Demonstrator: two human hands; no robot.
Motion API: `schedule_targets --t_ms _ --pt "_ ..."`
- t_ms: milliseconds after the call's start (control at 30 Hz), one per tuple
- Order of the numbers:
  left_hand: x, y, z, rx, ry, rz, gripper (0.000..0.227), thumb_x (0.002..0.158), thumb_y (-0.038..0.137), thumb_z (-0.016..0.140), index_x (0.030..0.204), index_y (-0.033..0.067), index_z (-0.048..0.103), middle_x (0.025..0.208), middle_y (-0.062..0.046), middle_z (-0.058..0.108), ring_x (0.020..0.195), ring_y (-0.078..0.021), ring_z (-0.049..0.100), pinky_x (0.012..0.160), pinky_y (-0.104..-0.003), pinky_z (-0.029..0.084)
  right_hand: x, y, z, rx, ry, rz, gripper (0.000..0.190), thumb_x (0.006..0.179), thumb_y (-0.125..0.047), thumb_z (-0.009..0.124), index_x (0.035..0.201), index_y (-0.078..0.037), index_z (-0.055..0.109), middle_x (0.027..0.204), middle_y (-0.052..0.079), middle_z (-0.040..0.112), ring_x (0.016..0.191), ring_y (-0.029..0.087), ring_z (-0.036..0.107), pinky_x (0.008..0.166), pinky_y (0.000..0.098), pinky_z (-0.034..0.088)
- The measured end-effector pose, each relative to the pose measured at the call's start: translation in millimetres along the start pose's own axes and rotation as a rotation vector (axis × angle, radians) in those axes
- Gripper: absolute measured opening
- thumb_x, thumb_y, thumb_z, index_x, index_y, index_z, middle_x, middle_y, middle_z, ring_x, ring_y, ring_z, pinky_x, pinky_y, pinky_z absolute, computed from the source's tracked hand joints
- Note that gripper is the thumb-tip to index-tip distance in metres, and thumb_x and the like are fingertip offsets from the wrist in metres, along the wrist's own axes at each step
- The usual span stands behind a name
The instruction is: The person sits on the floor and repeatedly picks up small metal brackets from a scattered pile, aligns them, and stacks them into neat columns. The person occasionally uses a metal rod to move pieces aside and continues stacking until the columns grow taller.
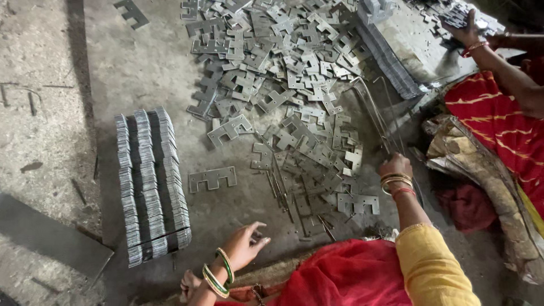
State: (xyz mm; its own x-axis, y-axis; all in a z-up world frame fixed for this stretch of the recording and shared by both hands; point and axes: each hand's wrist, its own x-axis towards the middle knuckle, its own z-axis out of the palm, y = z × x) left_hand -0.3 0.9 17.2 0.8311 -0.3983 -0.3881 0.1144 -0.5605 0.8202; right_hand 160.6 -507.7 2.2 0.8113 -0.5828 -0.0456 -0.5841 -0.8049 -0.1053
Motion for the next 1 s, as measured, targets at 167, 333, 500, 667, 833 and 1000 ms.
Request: schedule_targets --t_ms 167,333,500,667,833,1000 --pt "2 4 0 0.017 0.009 0.019 0.041 0.088 0.029 0.076 0.124 0.0117 0.065 0.094 -0.009 0.077 0.084 -0.0196 0.076 0.074 -0.035 0.06 23 -23 40 0.314 0.07 -0.046 0.033 0.084 -0.02 0.068 0.115 -0.01 0.075 0.109 0.025 0.073 0.102 0.043 0.071 0.09 0.0505 0.056" --pt "4 0 6 0.045 0.066 0.07 0.041 0.087 0.03 0.078 0.121 0.0114 0.067 0.092 -0.011 0.075 0.083 -0.0224 0.076 0.075 -0.036 0.06 -8 -90 86 0.018 0.052 -0.274 0.019 0.082 -0.021 0.071 0.093 -0.007 0.078 0.095 0.023 0.074 0.088 0.044 0.072 0.077 0.0493 0.06" --pt "3 -4 8 0.009 0.086 0.049 0.041 0.088 0.03 0.078 0.123 0.0113 0.066 0.092 -0.011 0.075 0.084 -0.0248 0.074 0.075 -0.038 0.058 -42 -113 46 0.311 0.032 -0.405 0.026 0.079 -0.021 0.072 0.101 -0.008 0.078 0.094 0.025 0.073 0.091 0.044 0.071 0.08 0.0499 0.058" --pt "2 -7 1 0.016 0.115 0.01 0.044 0.087 0.035 0.076 0.125 0.0133 0.066 0.094 -0.012 0.076 0.082 -0.0263 0.073 0.074 -0.039 0.058 -48 -65 -5 0.266 -0.035 -0.166 0.035 0.085 -0.023 0.07 0.114 -0.004 0.071 0.107 0.027 0.072 0.099 0.044 0.07 0.084 0.0506 0.057" --pt "2 -1 0 0.001 0.109 0.045 0.049 0.087 0.04 0.074 0.126 0.0133 0.063 0.098 -0.01 0.078 0.084 -0.0256 0.075 0.076 -0.04 0.058 -61 33 -12 -0.2 -0.259 0.003 0.032 0.085 -0.021 0.072 0.11 -0.002 0.074 0.11 0.028 0.074 0.106 0.043 0.071 0.088 0.0502 0.059" --pt "2 1 -2 0.02 0.153 0.061 0.047 0.086 0.039 0.076 0.124 0.0131 0.065 0.098 -0.01 0.077 0.087 -0.0268 0.075 0.077 -0.04 0.058 -67 28 21 -0.122 -0.414 -0.024 0.027 0.085 -0.022 0.069 0.102 -0.002 0.078 0.105 0.027 0.075 0.106 0.039 0.073 0.082 0.0504 0.061"
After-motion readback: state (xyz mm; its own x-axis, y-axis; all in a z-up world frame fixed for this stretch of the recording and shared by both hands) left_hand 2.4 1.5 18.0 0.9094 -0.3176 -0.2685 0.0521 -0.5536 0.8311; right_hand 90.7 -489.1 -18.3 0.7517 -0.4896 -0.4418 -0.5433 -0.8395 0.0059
